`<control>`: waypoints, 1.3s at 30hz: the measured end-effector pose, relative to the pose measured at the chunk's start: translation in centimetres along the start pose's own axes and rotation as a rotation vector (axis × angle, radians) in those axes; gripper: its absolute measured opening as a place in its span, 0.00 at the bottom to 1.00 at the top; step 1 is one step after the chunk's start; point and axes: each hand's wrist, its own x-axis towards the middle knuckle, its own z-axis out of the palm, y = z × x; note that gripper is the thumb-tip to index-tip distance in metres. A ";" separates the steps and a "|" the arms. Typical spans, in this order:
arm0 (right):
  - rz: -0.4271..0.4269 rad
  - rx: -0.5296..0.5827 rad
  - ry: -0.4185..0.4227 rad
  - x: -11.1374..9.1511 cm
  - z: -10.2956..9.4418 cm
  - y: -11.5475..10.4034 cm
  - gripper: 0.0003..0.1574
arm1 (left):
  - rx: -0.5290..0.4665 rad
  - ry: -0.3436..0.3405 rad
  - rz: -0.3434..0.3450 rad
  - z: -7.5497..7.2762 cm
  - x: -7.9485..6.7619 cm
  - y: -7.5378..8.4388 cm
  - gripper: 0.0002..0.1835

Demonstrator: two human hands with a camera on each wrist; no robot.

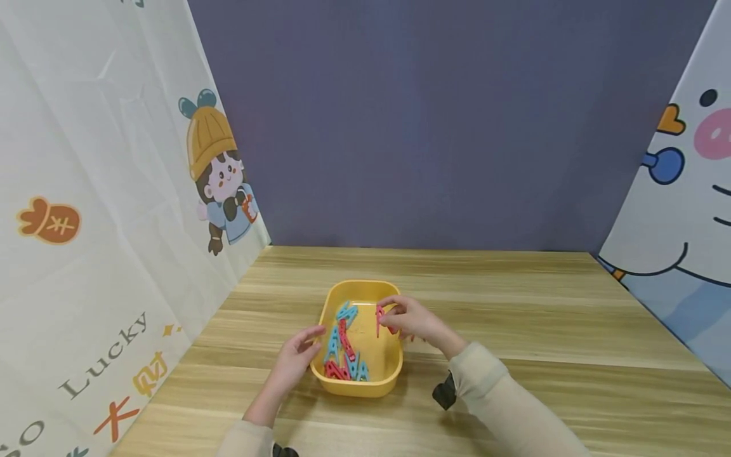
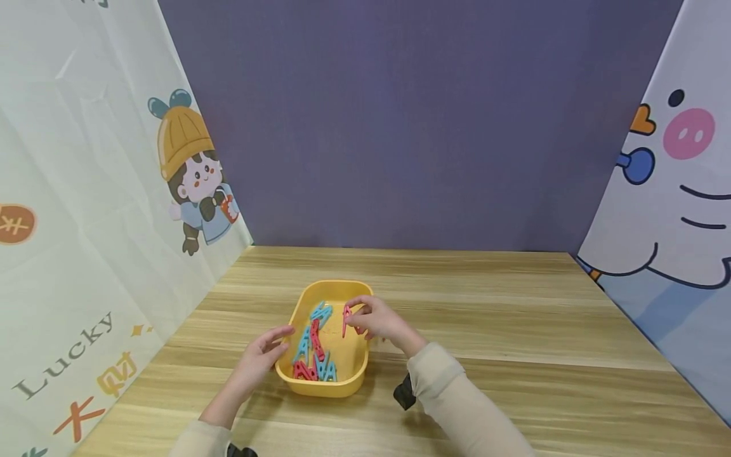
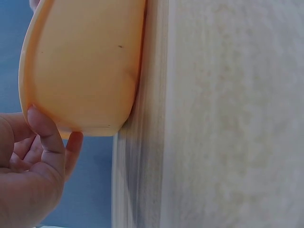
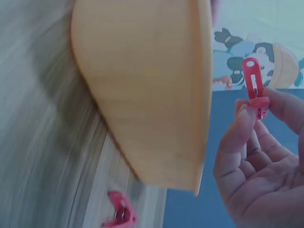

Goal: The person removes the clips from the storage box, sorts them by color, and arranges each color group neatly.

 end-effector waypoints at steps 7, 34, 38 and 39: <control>-0.024 0.041 0.006 -0.4 -1.4 1.2 0.24 | -0.016 0.003 -0.042 0.1 0.1 0.0 0.16; 0.033 0.094 0.108 -1.8 -5.5 4.0 0.23 | 0.041 0.023 -0.017 0.1 0.2 -0.5 0.15; 0.046 0.097 0.120 -1.3 -5.9 5.5 0.23 | 0.038 0.020 -0.020 0.1 0.2 -0.4 0.15; 0.050 0.095 0.122 -1.3 -5.9 5.7 0.24 | 0.038 0.019 -0.021 0.1 0.2 -0.4 0.15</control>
